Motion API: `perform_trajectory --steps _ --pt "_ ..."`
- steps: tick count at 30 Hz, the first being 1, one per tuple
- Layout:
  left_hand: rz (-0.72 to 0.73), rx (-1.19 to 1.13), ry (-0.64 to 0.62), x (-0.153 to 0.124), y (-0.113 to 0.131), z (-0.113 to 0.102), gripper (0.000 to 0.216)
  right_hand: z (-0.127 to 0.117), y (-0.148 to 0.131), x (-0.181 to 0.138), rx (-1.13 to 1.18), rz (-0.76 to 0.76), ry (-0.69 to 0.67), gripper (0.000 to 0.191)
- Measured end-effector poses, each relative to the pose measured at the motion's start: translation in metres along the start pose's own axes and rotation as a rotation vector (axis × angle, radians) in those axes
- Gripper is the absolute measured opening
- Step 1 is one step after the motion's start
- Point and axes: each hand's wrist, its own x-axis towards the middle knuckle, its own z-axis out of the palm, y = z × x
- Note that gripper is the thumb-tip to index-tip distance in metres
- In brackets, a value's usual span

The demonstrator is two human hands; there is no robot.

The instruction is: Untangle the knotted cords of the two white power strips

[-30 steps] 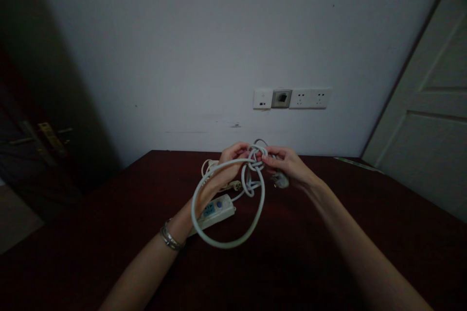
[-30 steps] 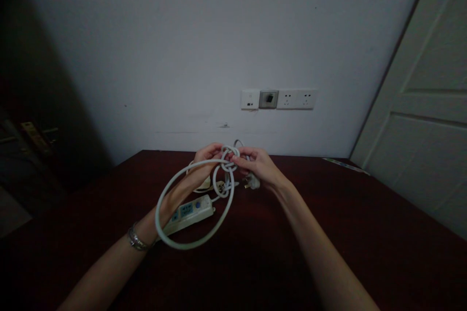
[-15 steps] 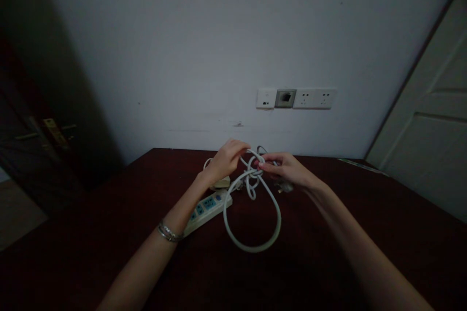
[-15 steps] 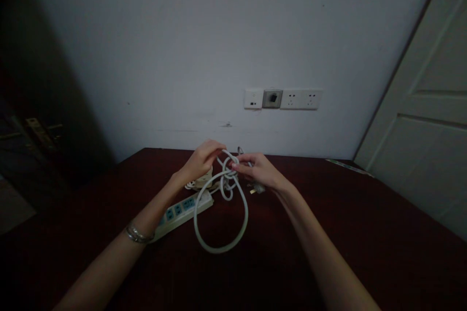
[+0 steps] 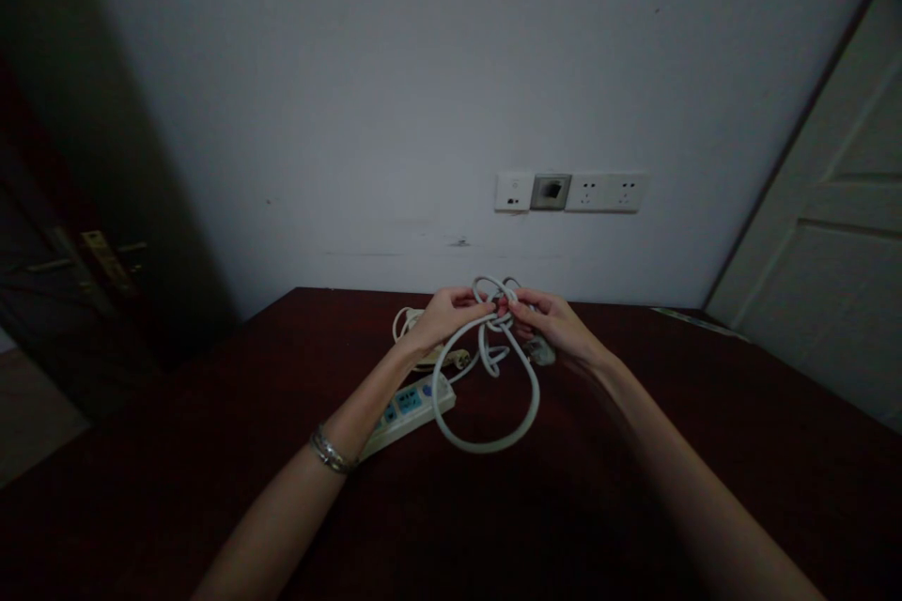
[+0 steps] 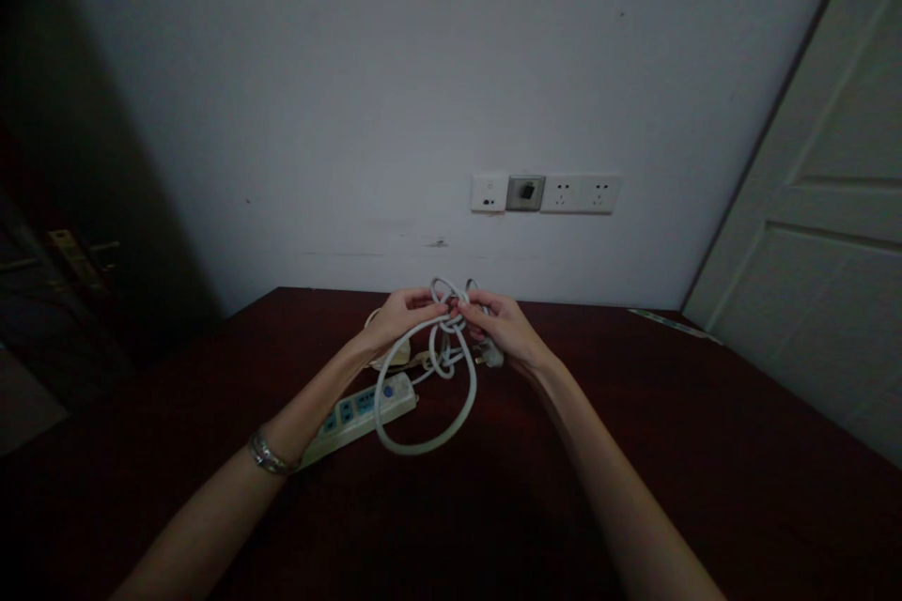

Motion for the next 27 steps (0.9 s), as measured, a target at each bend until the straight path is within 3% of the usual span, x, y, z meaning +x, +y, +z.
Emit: perform_trajectory --steps 7,13,16,21,24,27 --pt "0.222 0.560 -0.017 -0.008 0.018 -0.005 0.024 0.000 0.002 -0.002 -0.112 0.049 -0.026 0.034" --pt "0.398 0.865 0.019 -0.009 0.014 -0.009 0.017 0.004 0.000 -0.005 -0.118 0.090 -0.031 0.032" --pt "0.425 0.736 0.067 -0.008 0.004 -0.004 0.018 0.008 0.001 -0.005 -0.119 0.105 0.016 0.033" --pt "0.251 0.276 0.160 -0.004 -0.004 0.004 0.022 0.010 0.001 0.000 -0.224 0.028 0.145 0.034" --pt "0.223 0.147 0.167 -0.003 0.000 0.006 0.029 0.008 0.000 0.001 -0.313 -0.089 0.189 0.033" --pt "0.181 0.073 0.128 -0.004 0.006 0.005 0.034 0.006 -0.003 0.000 -0.314 -0.092 0.185 0.035"
